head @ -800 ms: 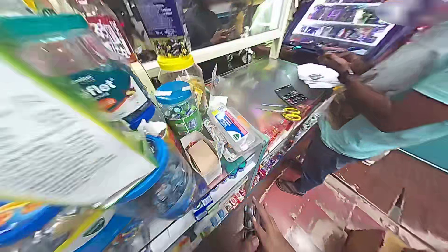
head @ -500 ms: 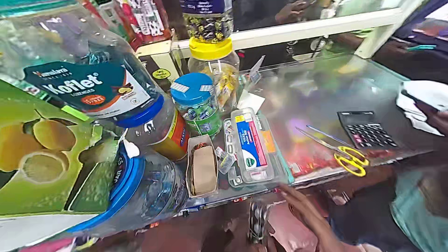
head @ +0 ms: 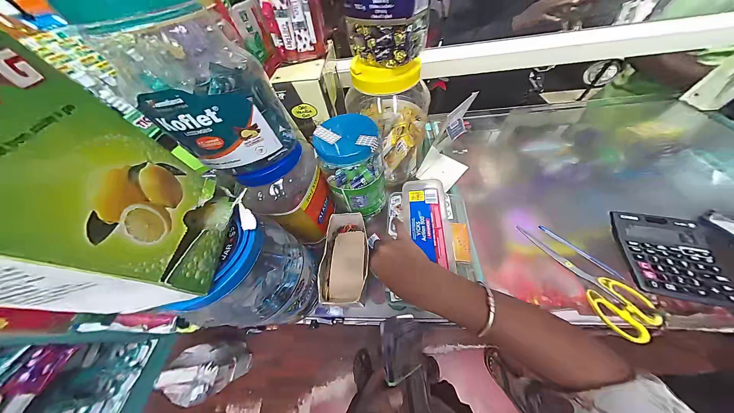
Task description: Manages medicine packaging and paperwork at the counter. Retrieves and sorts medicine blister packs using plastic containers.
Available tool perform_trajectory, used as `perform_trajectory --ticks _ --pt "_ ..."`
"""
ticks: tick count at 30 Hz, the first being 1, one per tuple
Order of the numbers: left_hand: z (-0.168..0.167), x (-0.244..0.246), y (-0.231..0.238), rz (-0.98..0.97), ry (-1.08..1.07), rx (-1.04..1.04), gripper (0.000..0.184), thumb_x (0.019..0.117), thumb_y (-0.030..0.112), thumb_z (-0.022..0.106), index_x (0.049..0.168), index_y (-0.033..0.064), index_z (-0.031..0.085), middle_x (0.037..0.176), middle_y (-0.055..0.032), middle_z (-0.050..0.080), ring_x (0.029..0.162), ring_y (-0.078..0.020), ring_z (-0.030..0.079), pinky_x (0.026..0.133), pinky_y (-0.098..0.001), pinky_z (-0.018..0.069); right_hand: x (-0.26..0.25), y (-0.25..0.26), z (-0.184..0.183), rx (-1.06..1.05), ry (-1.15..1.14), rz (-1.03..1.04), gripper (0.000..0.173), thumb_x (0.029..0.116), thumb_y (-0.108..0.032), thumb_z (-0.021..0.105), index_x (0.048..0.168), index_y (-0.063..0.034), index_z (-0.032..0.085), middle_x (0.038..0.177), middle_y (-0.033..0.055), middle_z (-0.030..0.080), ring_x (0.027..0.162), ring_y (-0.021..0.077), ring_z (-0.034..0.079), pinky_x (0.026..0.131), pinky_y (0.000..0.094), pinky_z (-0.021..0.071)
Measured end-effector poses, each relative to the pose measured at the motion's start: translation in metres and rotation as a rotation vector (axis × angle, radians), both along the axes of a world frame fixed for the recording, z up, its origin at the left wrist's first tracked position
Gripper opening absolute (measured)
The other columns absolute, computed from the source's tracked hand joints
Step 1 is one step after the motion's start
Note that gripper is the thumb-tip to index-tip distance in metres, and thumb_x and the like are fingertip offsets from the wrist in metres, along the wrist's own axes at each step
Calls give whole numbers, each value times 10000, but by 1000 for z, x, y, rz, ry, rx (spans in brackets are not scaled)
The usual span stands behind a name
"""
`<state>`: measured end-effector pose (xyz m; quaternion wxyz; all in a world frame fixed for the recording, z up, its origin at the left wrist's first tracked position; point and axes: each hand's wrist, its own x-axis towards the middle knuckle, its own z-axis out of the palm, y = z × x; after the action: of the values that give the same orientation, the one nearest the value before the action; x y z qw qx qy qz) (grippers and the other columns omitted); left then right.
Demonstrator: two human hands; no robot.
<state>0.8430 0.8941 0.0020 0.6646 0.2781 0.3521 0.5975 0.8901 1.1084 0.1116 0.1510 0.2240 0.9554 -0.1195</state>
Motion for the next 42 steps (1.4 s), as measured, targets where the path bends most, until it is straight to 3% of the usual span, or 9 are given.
perform_trajectory --ticks 5,10,13,19,24,27,30,36,42 --pt "-1 -9 -5 100 -30 -137 296 860 363 747 1119 243 667 1021 108 755 960 -19 710 872 -245 581 2 -2 -4 110 -2 77 165 974 63 540 1079 130 649 1118 265 671 1169 438 595 1017 617 387" --pt "-18 -23 12 -94 -178 6 627 867 373 744 1389 78 564 1230 -124 695 1091 -252 689 947 -443 559 3 10 -25 174 136 145 207 987 90 475 1047 126 670 1152 271 671 1192 436 595 967 583 451" --pt "14 -18 17 -100 -208 -45 550 873 380 742 1323 81 641 1151 -127 737 1042 -266 718 952 -441 568 2 17 -29 207 201 172 202 979 98 470 1013 132 667 1132 274 669 1192 435 593 956 572 463" --pt "31 -25 12 -73 -220 -110 498 925 273 688 1334 12 576 1156 -147 735 1012 -274 734 914 -420 597 30 17 -4 154 391 79 220 973 11 561 1152 105 645 1171 282 642 1173 468 598 982 602 467" --pt "27 -45 10 -72 -242 84 485 939 249 684 1381 68 600 1374 -167 637 1216 -311 654 1015 -456 543 91 -31 -10 190 940 -97 242 1026 -222 488 1015 -69 676 948 92 681 938 238 664 830 383 550" --pt "44 -52 4 56 -151 112 261 903 187 702 1158 187 758 1115 -15 771 1034 -112 729 958 -314 577 102 -74 -39 -85 1143 -212 184 1039 -244 534 1030 -102 650 942 13 662 905 41 624 815 165 517" --pt "39 -64 8 -59 -107 235 261 943 192 672 1182 246 765 1099 63 770 1011 -15 712 934 -230 565 102 -100 -59 -586 1307 -363 108 998 -170 619 1059 -110 685 930 -75 703 846 -49 647 761 133 549" --pt "10 -70 29 -191 -214 240 373 912 242 715 1269 134 711 1241 -52 720 1146 -164 682 995 -359 550 114 -115 -64 -867 1421 -580 164 953 -152 653 1097 -190 723 923 -110 724 816 -31 668 738 166 569" --pt "10 -70 29 -231 -133 164 305 908 216 705 1197 119 719 1122 -31 754 1036 -125 716 943 -320 568 119 -111 -66 -1852 1495 -716 219 919 -221 621 1060 -138 767 991 45 760 891 118 733 781 292 609"
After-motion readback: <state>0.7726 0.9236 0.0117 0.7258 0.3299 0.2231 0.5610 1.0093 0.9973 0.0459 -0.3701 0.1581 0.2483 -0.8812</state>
